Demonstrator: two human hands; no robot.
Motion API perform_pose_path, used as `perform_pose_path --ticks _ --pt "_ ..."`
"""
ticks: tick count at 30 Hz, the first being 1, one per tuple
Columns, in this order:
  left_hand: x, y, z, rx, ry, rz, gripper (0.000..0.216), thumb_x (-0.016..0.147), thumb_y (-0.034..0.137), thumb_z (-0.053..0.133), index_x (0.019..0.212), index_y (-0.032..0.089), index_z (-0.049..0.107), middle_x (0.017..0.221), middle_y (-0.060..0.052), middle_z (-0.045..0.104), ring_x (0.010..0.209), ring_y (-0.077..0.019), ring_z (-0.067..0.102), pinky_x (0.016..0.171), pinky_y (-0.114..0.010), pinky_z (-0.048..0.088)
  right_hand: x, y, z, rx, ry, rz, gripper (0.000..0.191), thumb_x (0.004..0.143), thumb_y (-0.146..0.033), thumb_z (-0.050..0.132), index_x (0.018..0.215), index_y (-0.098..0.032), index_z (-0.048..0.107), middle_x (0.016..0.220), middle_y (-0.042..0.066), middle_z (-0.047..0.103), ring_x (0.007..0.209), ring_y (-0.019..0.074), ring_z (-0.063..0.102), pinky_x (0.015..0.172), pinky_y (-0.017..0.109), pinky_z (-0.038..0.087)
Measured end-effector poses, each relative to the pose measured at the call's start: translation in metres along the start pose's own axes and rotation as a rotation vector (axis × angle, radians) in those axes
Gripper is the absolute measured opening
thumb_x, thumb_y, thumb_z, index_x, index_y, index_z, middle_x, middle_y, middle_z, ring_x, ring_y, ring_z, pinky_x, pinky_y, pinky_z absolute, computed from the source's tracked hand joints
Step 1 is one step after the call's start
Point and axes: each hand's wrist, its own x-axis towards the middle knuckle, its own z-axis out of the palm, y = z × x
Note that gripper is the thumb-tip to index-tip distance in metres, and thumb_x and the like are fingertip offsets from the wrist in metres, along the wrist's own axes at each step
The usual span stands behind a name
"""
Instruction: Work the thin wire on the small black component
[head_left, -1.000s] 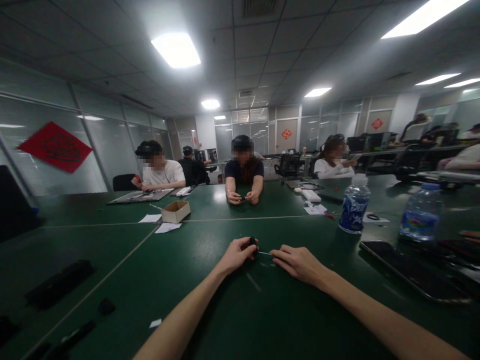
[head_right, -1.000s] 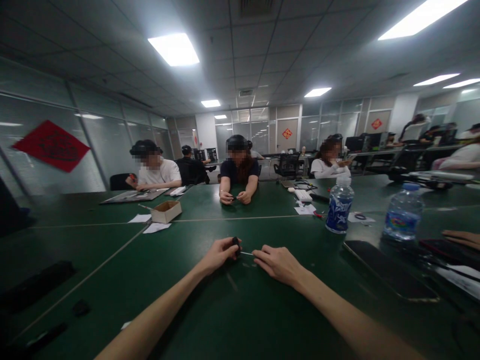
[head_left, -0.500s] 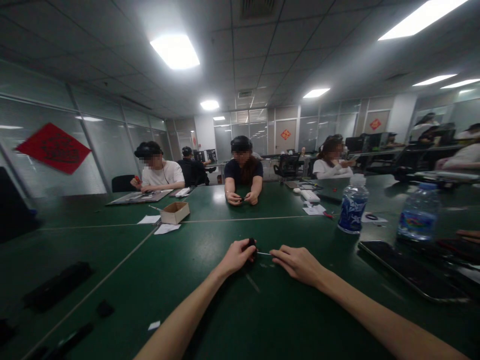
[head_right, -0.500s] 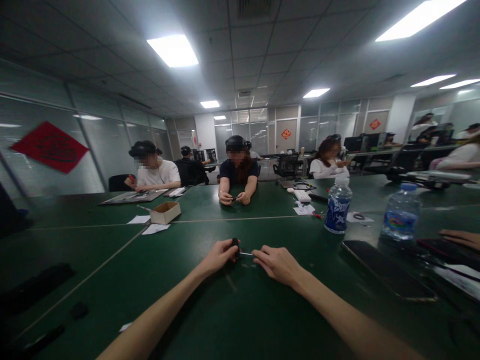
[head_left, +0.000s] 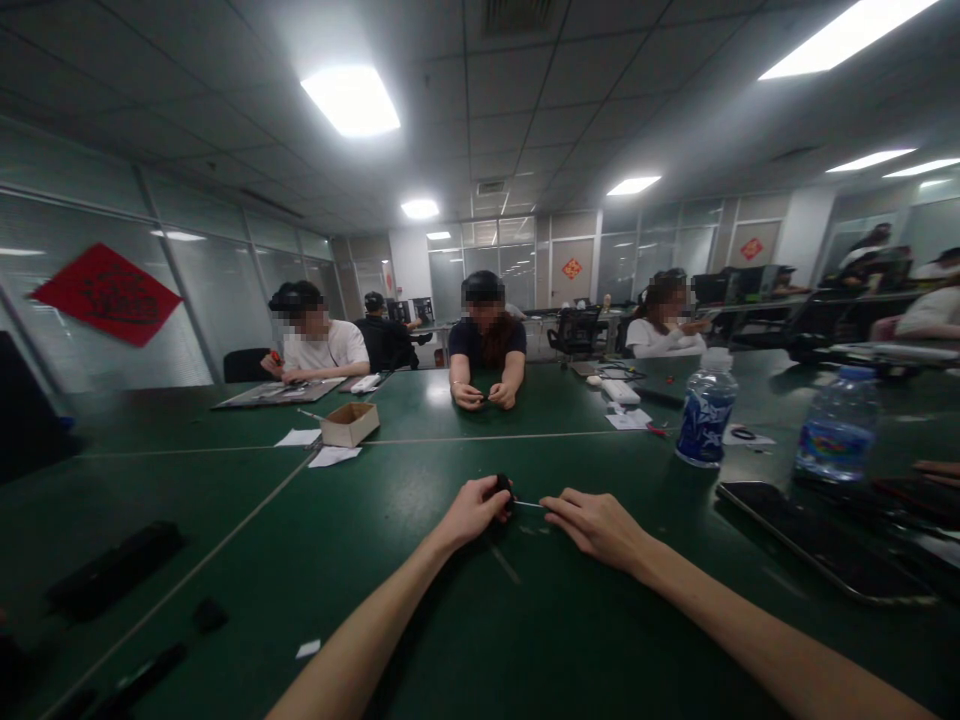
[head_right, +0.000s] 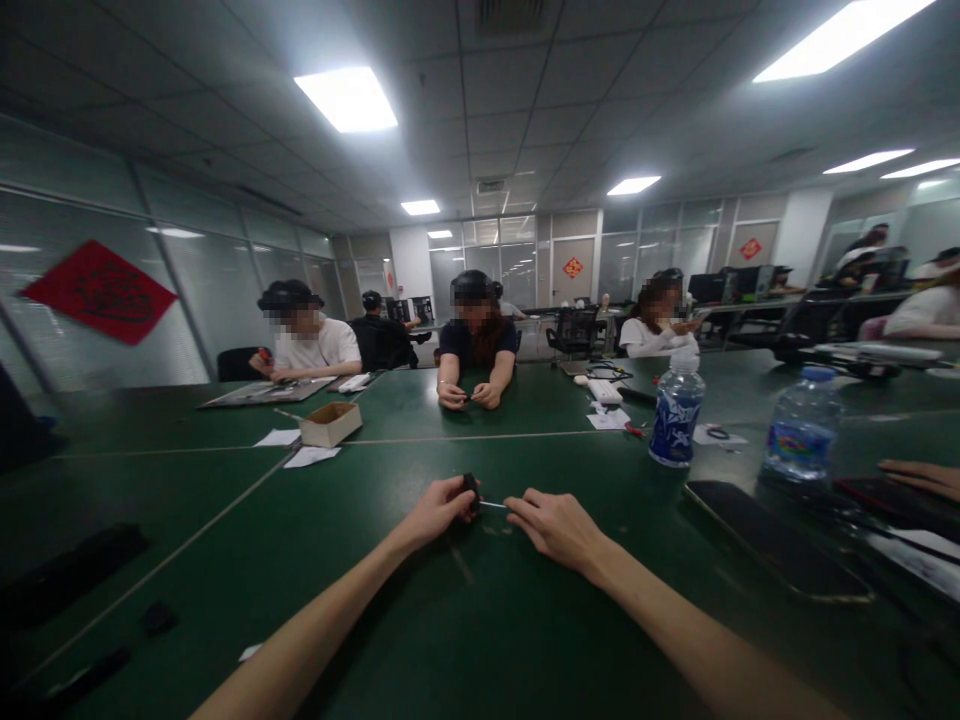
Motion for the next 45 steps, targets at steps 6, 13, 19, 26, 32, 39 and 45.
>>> perform_pose_path --ticks 6,13,19,26,32,39,45 --pt "0.001 -0.004 -0.002 -0.049 -0.001 -0.006 0.034 0.077 0.038 0.058 0.097 0.010 0.057 0.078 -0.004 0.057 0.067 -0.0144 0.055 0.061 -0.026 0.046 0.000 -0.001 -0.001 -0.002 0.017 0.011 0.031 0.096 -0.030 0.035 0.112 -0.017 0.058 0.087 0.007 0.061 0.065 0.0126 0.057 0.055 0.022 0.041" --pt "0.000 -0.001 -0.001 -0.029 -0.042 -0.017 0.029 0.076 0.036 0.059 0.092 0.011 0.060 0.078 -0.004 0.059 0.067 -0.0133 0.054 0.063 -0.025 0.043 0.000 0.001 0.002 0.076 0.070 0.108 0.032 0.096 -0.031 0.035 0.113 -0.017 0.058 0.088 0.008 0.063 0.068 0.0137 0.059 0.059 0.023 0.046" --pt "-0.002 0.005 -0.001 -0.048 -0.060 -0.046 0.037 0.073 0.040 0.062 0.096 0.011 0.060 0.085 -0.007 0.061 0.071 -0.0145 0.054 0.065 -0.026 0.042 -0.001 0.003 0.002 0.221 0.143 0.204 0.031 0.095 -0.033 0.037 0.112 -0.018 0.057 0.090 0.007 0.064 0.072 0.0148 0.060 0.063 0.026 0.049" --pt "-0.003 0.006 -0.001 -0.081 -0.062 -0.059 0.042 0.074 0.043 0.060 0.101 0.011 0.058 0.089 -0.008 0.060 0.073 -0.0156 0.054 0.065 -0.027 0.041 0.000 0.001 0.001 0.197 0.077 0.142 0.030 0.094 -0.034 0.039 0.112 -0.017 0.058 0.089 0.007 0.062 0.070 0.0140 0.059 0.064 0.025 0.047" --pt "-0.002 0.004 -0.001 -0.098 -0.062 -0.069 0.043 0.074 0.045 0.059 0.100 0.011 0.058 0.087 -0.007 0.060 0.073 -0.0154 0.053 0.063 -0.026 0.040 0.001 -0.002 -0.003 0.155 0.021 0.144 0.031 0.094 -0.027 0.034 0.114 -0.018 0.056 0.090 0.006 0.059 0.070 0.0128 0.057 0.063 0.024 0.045" --pt "-0.003 0.005 0.000 -0.131 -0.036 -0.069 0.046 0.075 0.043 0.058 0.108 0.011 0.053 0.089 -0.008 0.060 0.072 -0.0153 0.055 0.061 -0.025 0.042 0.002 -0.003 -0.004 0.199 0.010 0.122 0.032 0.093 -0.026 0.036 0.118 -0.017 0.053 0.097 0.008 0.055 0.069 0.0124 0.056 0.062 0.024 0.047" --pt "-0.001 0.000 0.001 -0.172 0.005 -0.057 0.040 0.076 0.040 0.057 0.104 0.013 0.047 0.086 -0.008 0.061 0.066 -0.0135 0.057 0.057 -0.024 0.043 0.000 -0.001 -0.001 0.224 0.028 0.093 0.033 0.093 -0.027 0.040 0.123 -0.019 0.050 0.101 0.008 0.053 0.066 0.0105 0.055 0.060 0.025 0.048"
